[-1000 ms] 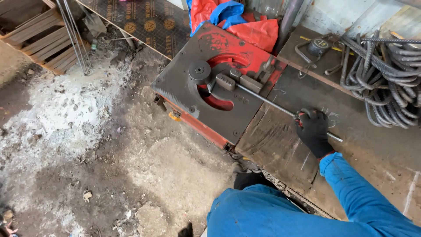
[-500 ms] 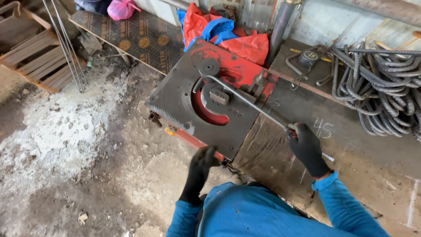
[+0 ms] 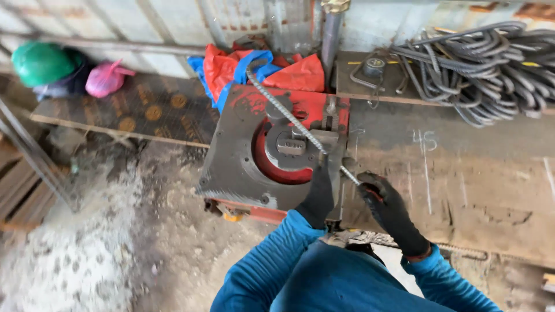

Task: Marking rebar rods with chalk and using a bending machine to create hooks.

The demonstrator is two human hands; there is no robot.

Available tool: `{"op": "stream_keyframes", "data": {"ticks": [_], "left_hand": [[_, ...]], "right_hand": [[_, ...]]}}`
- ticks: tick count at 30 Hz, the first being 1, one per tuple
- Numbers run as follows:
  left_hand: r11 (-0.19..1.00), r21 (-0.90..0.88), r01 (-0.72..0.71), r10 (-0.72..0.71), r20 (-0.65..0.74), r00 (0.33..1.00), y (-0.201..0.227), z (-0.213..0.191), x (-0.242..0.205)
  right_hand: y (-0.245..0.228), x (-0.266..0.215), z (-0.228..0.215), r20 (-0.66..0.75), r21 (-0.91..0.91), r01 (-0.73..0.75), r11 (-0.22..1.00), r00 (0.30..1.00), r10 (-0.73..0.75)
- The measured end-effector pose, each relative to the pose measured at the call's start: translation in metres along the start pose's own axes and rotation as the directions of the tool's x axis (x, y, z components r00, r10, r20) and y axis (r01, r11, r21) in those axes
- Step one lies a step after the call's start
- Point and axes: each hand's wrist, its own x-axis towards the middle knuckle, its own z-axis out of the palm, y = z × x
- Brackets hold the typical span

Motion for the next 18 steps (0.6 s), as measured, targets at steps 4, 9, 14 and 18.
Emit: {"op": "stream_keyframes", "data": {"ticks": [4, 9, 14, 18], "left_hand": [[0.957, 0.279, -0.081, 0.103, -0.063, 0.993, 0.064, -0.019, -0.008], [0.938, 0.344, 0.042, -0.008, -0.099, 0.995, 0.111, -0.069, -0.011], [0.955, 0.176, 0.237, -0.198, -0.215, 0.956, 0.063, -0.125, -0.025], [0.909, 0.109, 0.402, -0.365, -0.257, 0.895, 0.008, -0.152, -0.060]], "right_hand": [[-0.002, -0.029, 0.071, 0.150, 0.135, -0.038, 0.990, 0.989, 0.017], [-0.002, -0.062, 0.133, 0.368, 0.377, -0.558, 0.739, 0.823, 0.433], [-0.088, -0.081, 0.106, 0.355, 0.106, -0.616, 0.781, 0.756, 0.549], [-0.058, -0.132, 0.074, 0.284, -0.222, -0.638, 0.738, 0.682, 0.674]]}}
